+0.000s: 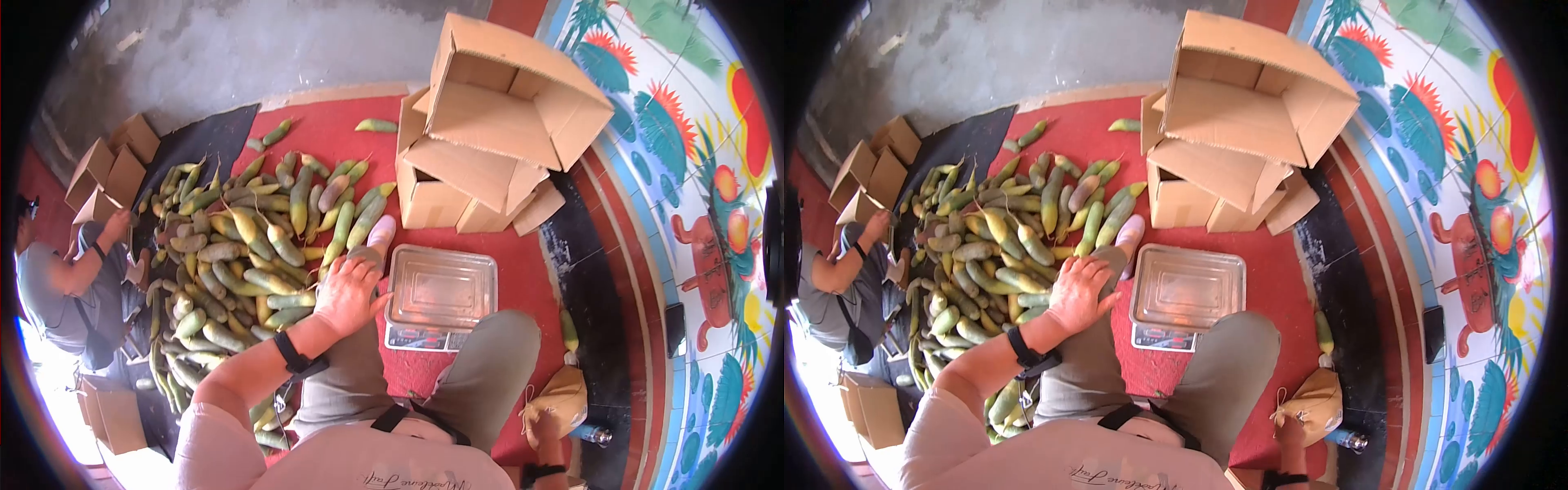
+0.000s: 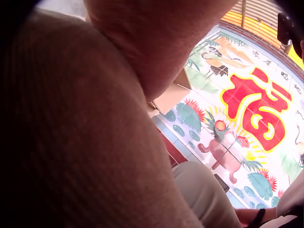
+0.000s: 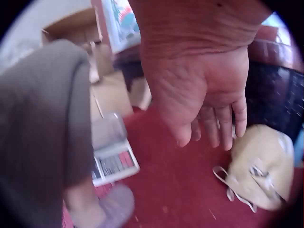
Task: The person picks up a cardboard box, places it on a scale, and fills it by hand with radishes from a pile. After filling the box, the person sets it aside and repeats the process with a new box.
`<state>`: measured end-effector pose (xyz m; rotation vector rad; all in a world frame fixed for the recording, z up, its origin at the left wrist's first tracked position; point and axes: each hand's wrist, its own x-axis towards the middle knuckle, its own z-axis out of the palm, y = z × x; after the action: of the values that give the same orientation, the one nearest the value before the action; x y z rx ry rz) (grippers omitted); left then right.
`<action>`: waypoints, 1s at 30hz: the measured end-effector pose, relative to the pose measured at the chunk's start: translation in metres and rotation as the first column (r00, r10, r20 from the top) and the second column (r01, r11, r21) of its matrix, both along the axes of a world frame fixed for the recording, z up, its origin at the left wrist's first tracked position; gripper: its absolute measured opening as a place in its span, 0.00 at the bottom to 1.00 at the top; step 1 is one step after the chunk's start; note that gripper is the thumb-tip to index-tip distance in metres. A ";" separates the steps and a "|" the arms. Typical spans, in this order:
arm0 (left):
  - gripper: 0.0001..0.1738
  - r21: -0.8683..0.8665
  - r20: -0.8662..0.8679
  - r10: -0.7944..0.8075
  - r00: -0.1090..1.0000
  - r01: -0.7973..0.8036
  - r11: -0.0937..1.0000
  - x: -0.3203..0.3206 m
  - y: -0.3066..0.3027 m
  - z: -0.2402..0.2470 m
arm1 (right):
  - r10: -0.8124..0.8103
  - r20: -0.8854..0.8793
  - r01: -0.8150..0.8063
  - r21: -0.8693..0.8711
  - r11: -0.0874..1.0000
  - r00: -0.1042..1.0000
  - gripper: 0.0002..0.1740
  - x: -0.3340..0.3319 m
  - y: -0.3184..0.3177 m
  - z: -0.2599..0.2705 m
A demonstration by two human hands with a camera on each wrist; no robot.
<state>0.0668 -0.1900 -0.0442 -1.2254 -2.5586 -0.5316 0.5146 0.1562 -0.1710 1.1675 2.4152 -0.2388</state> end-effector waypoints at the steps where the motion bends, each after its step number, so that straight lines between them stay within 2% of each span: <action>1: 0.24 0.000 0.007 0.001 1.000 -0.001 1.000 0.000 -0.002 0.002 | 0.028 -0.138 -0.015 0.097 0.995 0.990 0.18 -0.047 0.001 0.038; 2: 0.23 0.014 -0.003 -0.005 1.000 0.005 1.000 -0.001 -0.004 -0.001 | 0.181 -0.092 -0.154 0.242 0.958 0.979 0.12 -0.077 0.025 0.039; 3: 0.23 0.024 -0.005 -0.005 1.000 0.005 1.000 -0.001 -0.006 -0.001 | 0.281 -0.368 -0.186 0.274 0.944 0.886 0.10 -0.121 0.026 0.083; 4: 0.23 0.030 -0.004 -0.003 1.000 0.003 1.000 0.000 -0.009 -0.001 | 0.327 -0.637 -0.176 0.290 0.941 0.698 0.10 -0.162 0.016 0.125; 5: 0.23 0.038 -0.017 -0.002 1.000 0.003 0.999 0.000 -0.011 -0.001 | 0.396 -0.714 -0.226 0.326 0.918 0.577 0.11 -0.197 0.016 0.156; 7: 0.23 0.032 0.009 0.015 1.000 -0.015 0.999 -0.001 -0.014 0.000 | 0.459 -0.762 -0.265 0.376 0.888 0.458 0.13 -0.257 0.013 0.208; 10: 0.23 0.052 0.036 0.027 0.999 -0.028 0.998 -0.002 -0.019 0.000 | 0.594 -0.733 -0.266 0.531 0.804 0.332 0.13 -0.340 0.004 0.268; 13: 0.23 0.055 0.035 0.042 0.999 -0.044 0.998 -0.006 -0.021 -0.001 | 0.691 -0.618 -0.197 0.675 0.711 0.375 0.18 -0.414 0.003 0.309; 15: 0.22 0.064 0.039 0.053 0.998 -0.056 0.996 -0.006 -0.023 -0.003 | 0.776 -0.539 -0.123 0.790 0.601 0.326 0.24 -0.463 0.021 0.317; 17: 0.22 0.100 0.035 0.061 0.998 -0.064 0.993 -0.009 -0.025 -0.006 | 0.832 -0.423 -0.079 0.874 0.479 0.359 0.25 -0.501 0.017 0.335; 20: 0.22 0.109 0.051 0.067 0.996 -0.073 0.991 -0.011 -0.030 -0.007 | 0.846 -0.382 -0.121 0.884 0.452 0.371 0.24 -0.548 0.038 0.338; 21: 0.23 0.089 0.062 0.078 0.995 -0.084 0.992 -0.012 -0.032 -0.005 | 0.853 -0.378 -0.142 0.881 0.451 0.361 0.24 -0.557 0.037 0.339; 23: 0.23 0.070 0.086 0.098 0.991 -0.104 0.992 -0.013 -0.035 -0.004 | 0.790 -0.274 -0.138 0.902 0.409 0.548 0.22 -0.566 0.038 0.342; 24: 0.23 0.074 0.089 0.097 0.991 -0.104 0.992 -0.014 -0.036 -0.004 | 0.796 -0.266 -0.155 0.900 0.407 0.544 0.22 -0.569 0.040 0.345; 26: 0.23 0.074 0.106 0.100 0.989 -0.108 0.991 -0.014 -0.038 -0.005 | 0.799 -0.190 -0.135 0.938 0.320 0.571 0.19 -0.569 0.047 0.348; 27: 0.23 0.089 0.097 0.097 0.991 -0.105 0.990 -0.015 -0.038 -0.006 | 0.851 -0.203 -0.090 0.956 0.279 0.484 0.17 -0.566 0.052 0.348; 28: 0.23 0.104 0.089 0.093 0.992 -0.102 0.989 -0.016 -0.039 -0.007 | 0.853 -0.198 -0.099 0.955 0.278 0.482 0.17 -0.560 0.055 0.352; 30: 0.23 0.112 0.082 0.092 0.992 -0.101 0.989 -0.016 -0.039 -0.011 | 0.861 -0.251 -0.011 0.959 0.285 0.443 0.15 -0.545 0.059 0.362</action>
<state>0.0509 -0.2289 -0.0548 -1.0556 -2.5932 -0.7076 -0.0303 0.2156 0.1906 0.3708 3.7649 1.1990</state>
